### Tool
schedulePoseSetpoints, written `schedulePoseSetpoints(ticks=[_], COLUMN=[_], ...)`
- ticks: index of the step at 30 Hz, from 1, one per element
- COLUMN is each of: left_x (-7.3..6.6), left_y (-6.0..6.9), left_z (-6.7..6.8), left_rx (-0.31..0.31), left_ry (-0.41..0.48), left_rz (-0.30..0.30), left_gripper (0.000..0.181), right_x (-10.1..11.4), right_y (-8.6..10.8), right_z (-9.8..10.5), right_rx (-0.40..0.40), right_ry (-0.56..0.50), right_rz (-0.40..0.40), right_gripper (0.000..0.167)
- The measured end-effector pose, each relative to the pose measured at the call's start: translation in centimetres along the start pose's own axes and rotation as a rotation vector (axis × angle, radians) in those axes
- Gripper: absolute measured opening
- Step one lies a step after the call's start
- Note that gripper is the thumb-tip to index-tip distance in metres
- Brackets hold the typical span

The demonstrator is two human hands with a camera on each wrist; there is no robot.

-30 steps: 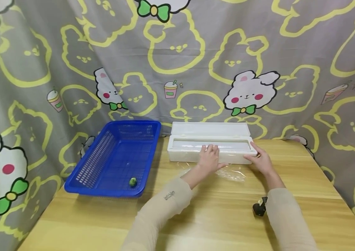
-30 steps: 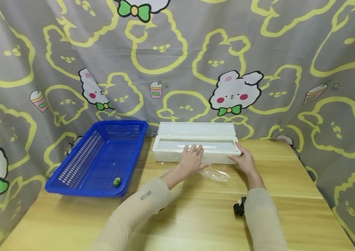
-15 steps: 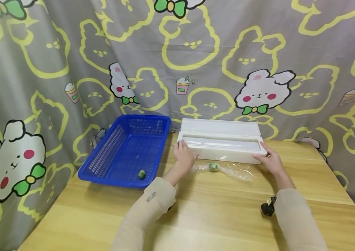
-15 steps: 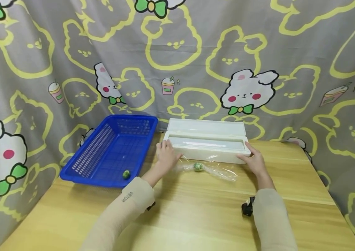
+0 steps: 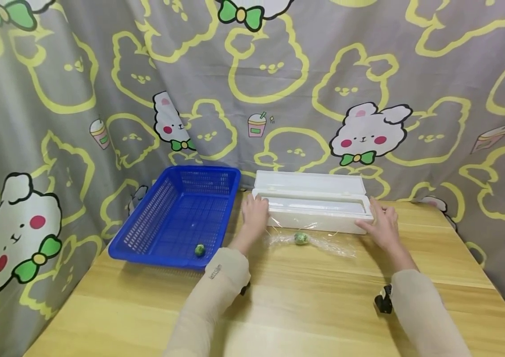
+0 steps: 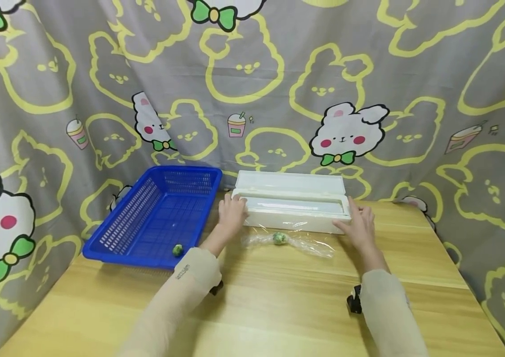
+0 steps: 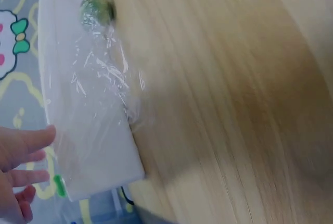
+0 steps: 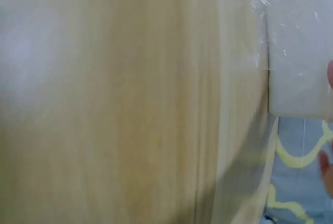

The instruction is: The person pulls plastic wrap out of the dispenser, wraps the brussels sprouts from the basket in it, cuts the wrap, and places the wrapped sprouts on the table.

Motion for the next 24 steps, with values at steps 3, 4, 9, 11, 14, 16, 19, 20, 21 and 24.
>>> schedulePoseSetpoints(ticks=[3,4,9,11,14,16,19,20,21,24], left_x=[-0.1,-0.1,0.1,0.1,-0.2,-0.4,-0.8,-1.0,-1.2,-1.7], left_y=[-0.3,-0.4,-0.1,0.1,0.4,0.5,0.6,0.7,0.7,0.9], left_z=[-0.2,-0.2,-0.5,-0.4,-0.1,0.0,0.0,0.0,0.0,0.0], left_rx=[-0.01,-0.007,-0.025,-0.058,-0.116,-0.139,-0.148,-0.147,-0.149,-0.159], left_ry=[0.048,0.052,0.014,0.006,0.004,-0.001,-0.023,-0.031,-0.037,-0.055], left_rz=[-0.007,0.0,0.032,0.023,-0.004,-0.028,-0.079,-0.098,-0.116,-0.153], left_gripper=[0.027,0.025,0.014,0.011,0.009,0.008,0.011,0.013,0.014,0.016], right_x=[1.7,2.2,3.1,3.3,3.7,4.0,4.2,4.2,4.2,4.2], right_y=[0.2,0.3,1.0,1.2,1.7,2.0,2.2,2.2,2.3,2.4], right_z=[-0.1,-0.3,-1.0,-1.0,-0.6,-0.3,0.0,0.1,0.1,0.2], right_rx=[-0.087,-0.102,-0.148,-0.179,-0.253,-0.296,-0.332,-0.332,-0.329,-0.312], right_ry=[0.044,0.056,0.058,0.056,0.054,0.059,0.065,0.065,0.066,0.071], right_rz=[0.155,0.197,0.252,0.25,0.279,0.302,0.32,0.319,0.316,0.319], right_gripper=[0.061,0.055,0.026,0.019,0.013,0.01,0.006,0.006,0.006,0.005])
Point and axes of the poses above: each hand's wrist, its own y-axis away from the middle knuckle, its own z-axis out of the back of the hand, x = y × z, the point moved 8 cm from there along -y, towards the middle knuckle, and after that the axes turned 5 degrees about -z, right-handed, at the moved point
